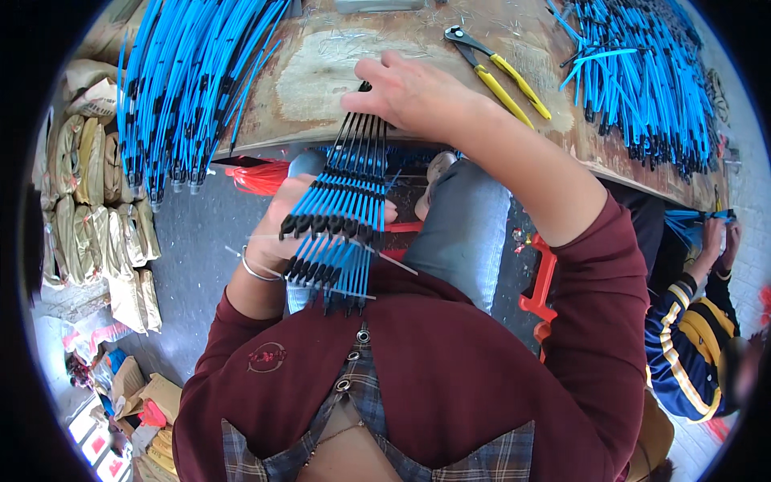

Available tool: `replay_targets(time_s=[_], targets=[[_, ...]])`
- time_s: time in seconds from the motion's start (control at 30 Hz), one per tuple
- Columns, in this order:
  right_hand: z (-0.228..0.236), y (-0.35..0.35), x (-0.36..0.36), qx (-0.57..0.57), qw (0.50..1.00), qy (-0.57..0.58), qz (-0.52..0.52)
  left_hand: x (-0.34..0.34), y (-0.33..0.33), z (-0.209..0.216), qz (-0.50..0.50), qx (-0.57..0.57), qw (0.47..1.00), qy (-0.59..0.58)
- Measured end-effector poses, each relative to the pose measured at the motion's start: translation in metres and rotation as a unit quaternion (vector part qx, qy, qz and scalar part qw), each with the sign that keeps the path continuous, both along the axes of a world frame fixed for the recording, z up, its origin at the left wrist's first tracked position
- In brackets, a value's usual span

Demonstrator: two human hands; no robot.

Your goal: The person assembles and organizes small blue-coated wire pins and metal components at an industrial workbench. The person uses pliers to manipulate the wire pins and metal components, forming bundles.

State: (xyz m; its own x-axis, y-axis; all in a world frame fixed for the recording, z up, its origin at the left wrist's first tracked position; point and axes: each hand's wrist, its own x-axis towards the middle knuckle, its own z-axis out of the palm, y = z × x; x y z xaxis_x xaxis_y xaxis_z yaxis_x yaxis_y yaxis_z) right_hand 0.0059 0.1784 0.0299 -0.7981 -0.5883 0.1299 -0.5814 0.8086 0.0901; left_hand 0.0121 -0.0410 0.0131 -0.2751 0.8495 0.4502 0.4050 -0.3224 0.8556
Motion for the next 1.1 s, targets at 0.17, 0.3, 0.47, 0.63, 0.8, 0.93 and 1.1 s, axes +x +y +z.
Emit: replay_targets(time_s=[0.17, 0.3, 0.47, 0.63, 0.8, 0.93, 1.1], targets=[[0.000, -0.012, 0.046, -0.140, 0.989, -0.033, 0.034, 0.039, -0.021, 0.018, -0.039, 0.010, 0.997, 0.069], [-0.016, -0.024, 0.078, -0.223, 0.962, -0.122, 0.094, 0.072, -0.025, 0.016, -0.037, 0.087, 0.977, 0.191], [-0.104, -0.037, 0.121, -0.302, 0.913, -0.259, 0.087, 0.103, -0.040, -0.029, -0.016, -0.004, 1.000, -0.012], [-0.091, -0.051, 0.132, -0.282, 0.836, -0.465, -0.075, 0.106, -0.023, -0.056, 0.066, 0.020, 0.953, -0.294], [-0.097, -0.019, 0.129, -0.411, 0.864, -0.283, 0.070, 0.089, 0.001, -0.043, 0.063, -0.010, 0.954, -0.293], [-0.058, -0.032, 0.147, -0.602, 0.757, -0.253, 0.006, 0.085, 0.017, -0.032, 0.092, -0.065, 0.939, -0.325], [-0.062, -0.068, 0.142, -0.582, 0.786, 0.001, -0.208, 0.080, 0.026, -0.023, 0.122, -0.049, 0.893, -0.429]])
